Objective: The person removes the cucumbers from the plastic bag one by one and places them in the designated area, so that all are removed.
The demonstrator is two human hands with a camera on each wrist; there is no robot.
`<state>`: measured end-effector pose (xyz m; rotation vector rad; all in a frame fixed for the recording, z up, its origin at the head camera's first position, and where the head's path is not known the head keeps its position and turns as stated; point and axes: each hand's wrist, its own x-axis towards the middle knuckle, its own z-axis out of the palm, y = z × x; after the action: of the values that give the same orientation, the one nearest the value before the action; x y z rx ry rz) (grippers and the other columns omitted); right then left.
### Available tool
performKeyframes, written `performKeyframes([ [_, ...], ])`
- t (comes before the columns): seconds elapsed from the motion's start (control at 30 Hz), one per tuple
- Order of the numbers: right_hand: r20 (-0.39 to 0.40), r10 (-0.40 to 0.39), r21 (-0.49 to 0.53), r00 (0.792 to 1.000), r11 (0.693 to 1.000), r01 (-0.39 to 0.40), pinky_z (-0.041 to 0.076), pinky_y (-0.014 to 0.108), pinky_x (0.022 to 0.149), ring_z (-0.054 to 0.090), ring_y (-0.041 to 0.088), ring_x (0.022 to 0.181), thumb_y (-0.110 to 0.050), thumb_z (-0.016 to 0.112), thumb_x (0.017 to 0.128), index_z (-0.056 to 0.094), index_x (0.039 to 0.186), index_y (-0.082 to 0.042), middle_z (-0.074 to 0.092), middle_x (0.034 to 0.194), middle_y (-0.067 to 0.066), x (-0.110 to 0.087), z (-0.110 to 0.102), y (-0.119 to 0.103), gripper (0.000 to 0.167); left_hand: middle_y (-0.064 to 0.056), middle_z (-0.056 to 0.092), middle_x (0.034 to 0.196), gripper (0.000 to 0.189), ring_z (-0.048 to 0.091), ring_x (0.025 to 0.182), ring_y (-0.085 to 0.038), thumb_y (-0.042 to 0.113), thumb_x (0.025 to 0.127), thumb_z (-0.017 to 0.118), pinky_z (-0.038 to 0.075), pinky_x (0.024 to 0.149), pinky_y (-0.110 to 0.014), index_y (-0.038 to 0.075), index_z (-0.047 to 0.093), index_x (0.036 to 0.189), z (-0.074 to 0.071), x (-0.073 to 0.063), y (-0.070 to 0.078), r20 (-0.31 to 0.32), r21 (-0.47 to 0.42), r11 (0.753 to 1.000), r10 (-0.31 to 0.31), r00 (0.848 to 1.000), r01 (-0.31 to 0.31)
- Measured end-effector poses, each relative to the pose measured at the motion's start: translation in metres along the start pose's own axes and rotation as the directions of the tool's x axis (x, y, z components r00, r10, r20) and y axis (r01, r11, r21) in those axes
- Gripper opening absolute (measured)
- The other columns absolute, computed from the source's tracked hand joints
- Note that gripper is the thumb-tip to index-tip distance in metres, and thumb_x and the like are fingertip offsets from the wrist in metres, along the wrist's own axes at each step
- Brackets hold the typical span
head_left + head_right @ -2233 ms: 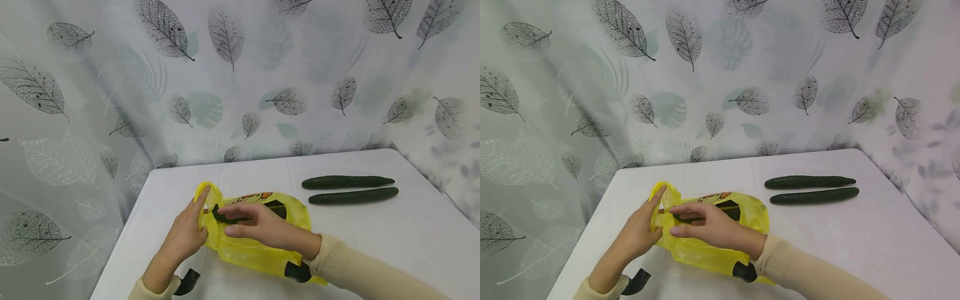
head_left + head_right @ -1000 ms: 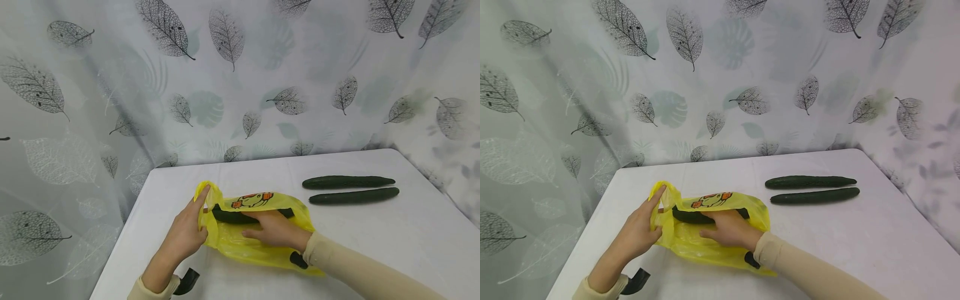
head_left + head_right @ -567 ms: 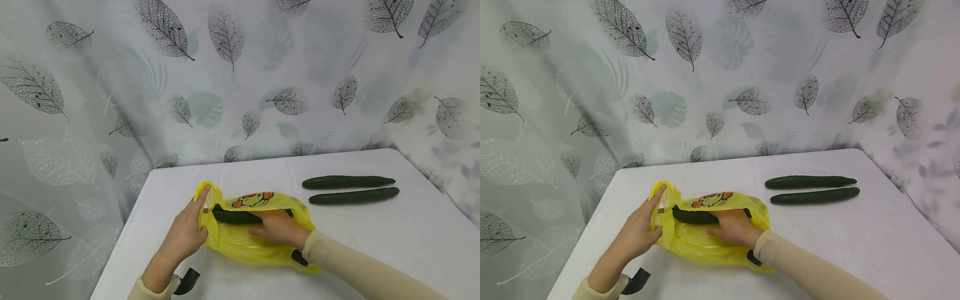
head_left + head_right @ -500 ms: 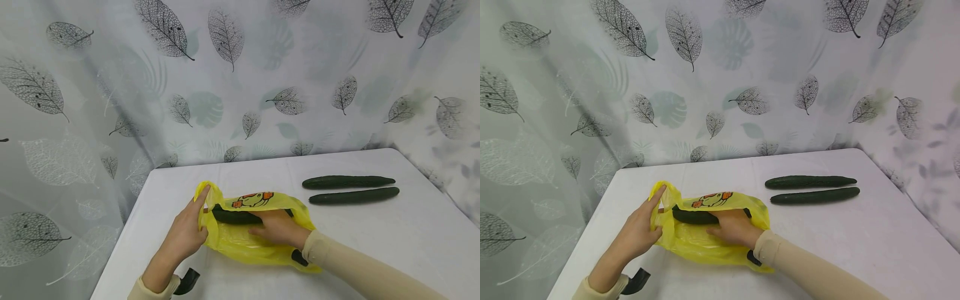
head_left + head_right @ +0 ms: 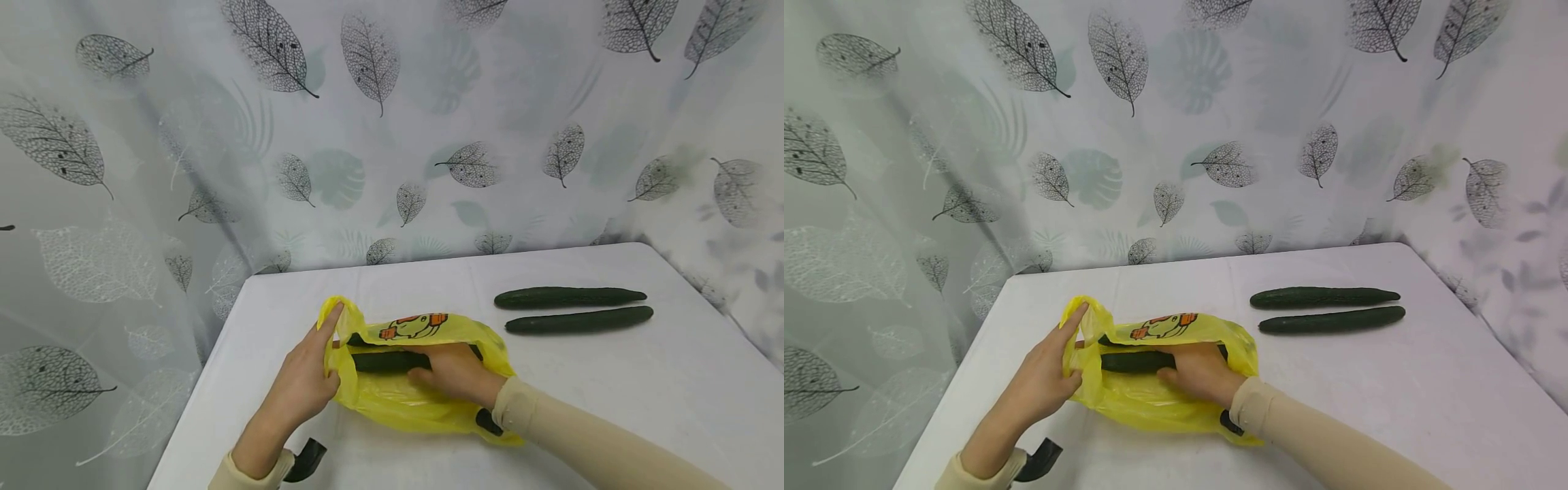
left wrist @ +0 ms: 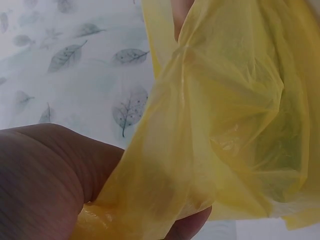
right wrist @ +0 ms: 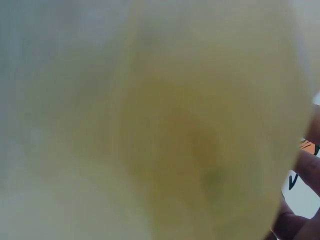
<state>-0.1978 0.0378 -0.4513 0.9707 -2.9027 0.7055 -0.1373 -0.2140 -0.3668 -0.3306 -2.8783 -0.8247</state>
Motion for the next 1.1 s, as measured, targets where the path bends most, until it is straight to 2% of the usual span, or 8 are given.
performKeyframes([
  [0.17,0.044,0.033,0.039,0.998,0.999,-0.035,0.050,0.047,0.092,0.061,0.024,0.119,-0.036,0.076,0.089,0.069,0.133,-0.020,0.066,0.132,0.003,0.000,0.002,0.000,0.046,-0.017,0.042,0.155,0.101,0.064,0.109,-0.029,-0.015,0.073,0.063,0.051,0.077,-0.041,0.016,0.027,0.162,0.000,0.000,0.000,0.000,-0.006,1.000,-0.004,1.000,0.004],
  [0.3,0.110,0.074,0.090,0.991,0.992,-0.084,0.047,0.047,0.096,0.062,0.024,0.118,-0.037,0.079,0.086,0.072,0.128,-0.019,0.069,0.126,-0.001,-0.002,0.003,-0.001,0.046,-0.017,0.040,0.156,0.101,0.063,0.108,-0.029,-0.015,0.073,0.064,0.051,0.078,-0.041,0.016,0.027,0.162,0.000,0.000,0.000,0.004,-0.005,1.000,-0.011,1.000,0.011],
  [0.4,0.122,0.082,0.102,0.989,0.990,-0.095,0.046,0.047,0.097,0.062,0.023,0.117,-0.035,0.080,0.085,0.073,0.125,-0.020,0.070,0.124,-0.004,-0.004,0.005,0.000,0.043,-0.017,0.040,0.156,0.101,0.063,0.109,-0.030,-0.015,0.073,0.064,0.050,0.078,-0.041,0.017,0.027,0.162,0.000,-0.001,0.000,0.004,-0.008,1.000,-0.014,1.000,0.014],
  [0.63,0.096,0.031,0.083,0.995,0.996,-0.039,0.048,0.045,0.095,0.063,0.021,0.114,-0.029,0.079,0.087,0.073,0.124,-0.018,0.070,0.122,-0.005,-0.006,0.006,0.000,0.039,-0.017,0.042,0.155,0.102,0.063,0.112,-0.030,-0.016,0.073,0.064,0.051,0.080,-0.042,0.017,0.027,0.162,0.001,-0.001,-0.001,0.007,-0.008,1.000,-0.017,1.000,0.017],
  [0.87,0.090,0.050,0.104,0.995,0.993,-0.059,0.048,0.048,0.095,0.061,0.023,0.117,-0.028,0.077,0.089,0.071,0.128,-0.018,0.067,0.129,0.002,-0.010,0.002,0.000,0.040,-0.017,0.043,0.154,0.101,0.064,0.113,-0.030,-0.017,0.073,0.063,0.052,0.081,-0.042,0.016,0.028,0.162,0.001,-0.001,-0.002,0.002,-0.013,1.000,-0.007,1.000,0.007],
  [0.97,0.052,0.049,0.156,0.997,0.986,-0.056,0.045,0.049,0.099,0.056,0.023,0.122,-0.026,0.079,0.087,0.072,0.127,-0.019,0.063,0.134,0.003,-0.011,0.000,0.000,0.041,-0.017,0.041,0.155,0.101,0.063,0.112,-0.030,-0.016,0.073,0.063,0.052,0.081,-0.042,0.016,0.027,0.162,0.000,-0.001,-0.002,0.002,-0.009,1.000,-0.006,1.000,0.006],
  [1.1,0.001,0.098,0.237,0.995,0.967,-0.096,0.039,0.048,0.106,0.051,0.021,0.125,-0.024,0.083,0.083,0.072,0.126,-0.020,0.060,0.138,0.002,-0.013,-0.001,0.000,0.044,-0.017,0.041,0.156,0.101,0.061,0.110,-0.030,-0.015,0.073,0.063,0.051,0.085,-0.045,0.016,0.028,0.162,0.000,-0.001,-0.002,0.001,0.005,1.000,-0.003,1.000,0.003],
])
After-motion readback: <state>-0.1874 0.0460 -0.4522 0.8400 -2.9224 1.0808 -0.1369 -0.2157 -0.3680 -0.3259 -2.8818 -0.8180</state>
